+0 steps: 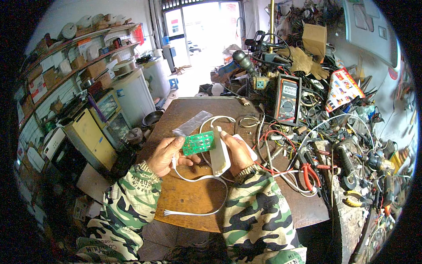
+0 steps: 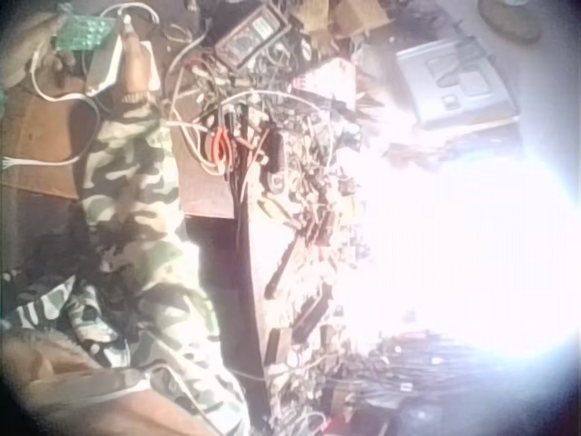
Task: The person holds a white plastic remote control and uses a small metal tool to press and pry at the internal circuit board through the front panel. They repeatedly probe different points on the board, then remove the front cover to expose the green PCB and continue pressing components with the tool.
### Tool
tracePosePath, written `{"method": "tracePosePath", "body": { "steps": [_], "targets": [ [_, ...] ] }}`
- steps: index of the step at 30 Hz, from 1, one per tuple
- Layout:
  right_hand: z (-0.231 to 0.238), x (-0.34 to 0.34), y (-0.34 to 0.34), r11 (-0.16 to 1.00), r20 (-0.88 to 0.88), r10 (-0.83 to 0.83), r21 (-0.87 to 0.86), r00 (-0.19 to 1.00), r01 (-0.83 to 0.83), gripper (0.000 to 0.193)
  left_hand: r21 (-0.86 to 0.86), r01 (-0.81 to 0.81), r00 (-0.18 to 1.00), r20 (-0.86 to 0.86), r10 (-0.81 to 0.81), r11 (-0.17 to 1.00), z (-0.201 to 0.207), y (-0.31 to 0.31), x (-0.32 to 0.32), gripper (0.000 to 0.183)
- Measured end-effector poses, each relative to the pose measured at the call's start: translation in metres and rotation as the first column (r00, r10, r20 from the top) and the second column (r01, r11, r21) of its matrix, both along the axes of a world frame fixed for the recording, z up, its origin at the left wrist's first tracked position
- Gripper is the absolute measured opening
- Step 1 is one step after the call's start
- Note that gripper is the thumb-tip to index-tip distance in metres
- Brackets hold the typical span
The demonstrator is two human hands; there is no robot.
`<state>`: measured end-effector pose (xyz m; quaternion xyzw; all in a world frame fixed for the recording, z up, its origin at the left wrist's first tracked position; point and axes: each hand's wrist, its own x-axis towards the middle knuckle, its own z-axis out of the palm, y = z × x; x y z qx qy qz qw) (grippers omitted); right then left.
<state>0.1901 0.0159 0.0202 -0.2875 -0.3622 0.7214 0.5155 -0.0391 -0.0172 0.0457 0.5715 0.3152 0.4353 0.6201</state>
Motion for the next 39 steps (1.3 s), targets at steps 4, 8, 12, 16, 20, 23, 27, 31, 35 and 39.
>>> {"method": "tracePosePath", "body": {
  "steps": [4, 8, 12, 16, 20, 23, 27, 31, 35, 39],
  "targets": [
    [-0.003, 0.0, 0.002, 1.0, -0.014, 0.004, 0.009, 1.0, -0.004, 0.031, 0.003, -0.001, 1.0, 0.0, 0.001, 1.0, 0.0, 0.0, 0.001, 0.058],
    [-0.001, 0.0, 0.001, 1.0, -0.021, -0.001, 0.01, 1.0, 0.001, 0.03, 0.013, -0.013, 1.0, -0.007, 0.013, 1.0, 0.001, -0.001, 0.001, 0.06],
    [-0.005, -0.001, 0.004, 1.0, -0.039, 0.0, 0.003, 0.999, 0.0, 0.029, 0.006, -0.015, 1.0, 0.021, 0.014, 1.0, 0.001, -0.002, 0.001, 0.062],
    [-0.006, 0.0, 0.004, 1.0, -0.032, 0.009, 0.008, 0.999, -0.008, 0.029, -0.009, -0.006, 1.0, 0.024, 0.006, 1.0, 0.001, -0.001, 0.0, 0.061],
    [-0.007, 0.0, 0.006, 1.0, -0.026, 0.016, 0.015, 1.0, -0.016, 0.03, -0.008, 0.007, 1.0, 0.029, -0.007, 1.0, -0.001, 0.001, -0.002, 0.06],
    [-0.009, 0.001, 0.008, 0.999, -0.032, 0.032, 0.023, 0.999, -0.031, 0.031, -0.014, 0.005, 0.999, 0.037, -0.004, 1.0, 0.0, 0.001, 0.0, 0.06],
    [-0.008, 0.0, 0.008, 0.999, -0.029, 0.044, 0.033, 0.999, -0.043, 0.031, -0.011, 0.005, 0.999, 0.035, -0.004, 1.0, 0.0, 0.0, -0.001, 0.058],
    [-0.013, 0.001, 0.012, 0.998, -0.019, 0.05, 0.024, 0.999, -0.05, 0.031, -0.009, 0.013, 0.999, 0.035, -0.013, 1.0, 0.0, 0.001, -0.001, 0.057],
    [-0.011, 0.001, 0.011, 0.999, 0.009, 0.047, 0.014, 0.999, -0.048, 0.032, 0.001, 0.003, 1.0, 0.026, -0.003, 1.0, 0.001, 0.0, -0.001, 0.056],
    [-0.01, 0.002, 0.009, 0.999, -0.033, 0.049, 0.005, 0.998, -0.049, 0.032, 0.008, 0.001, 1.0, 0.028, -0.001, 1.0, 0.0, 0.001, 0.0, 0.054]
  ]
}}
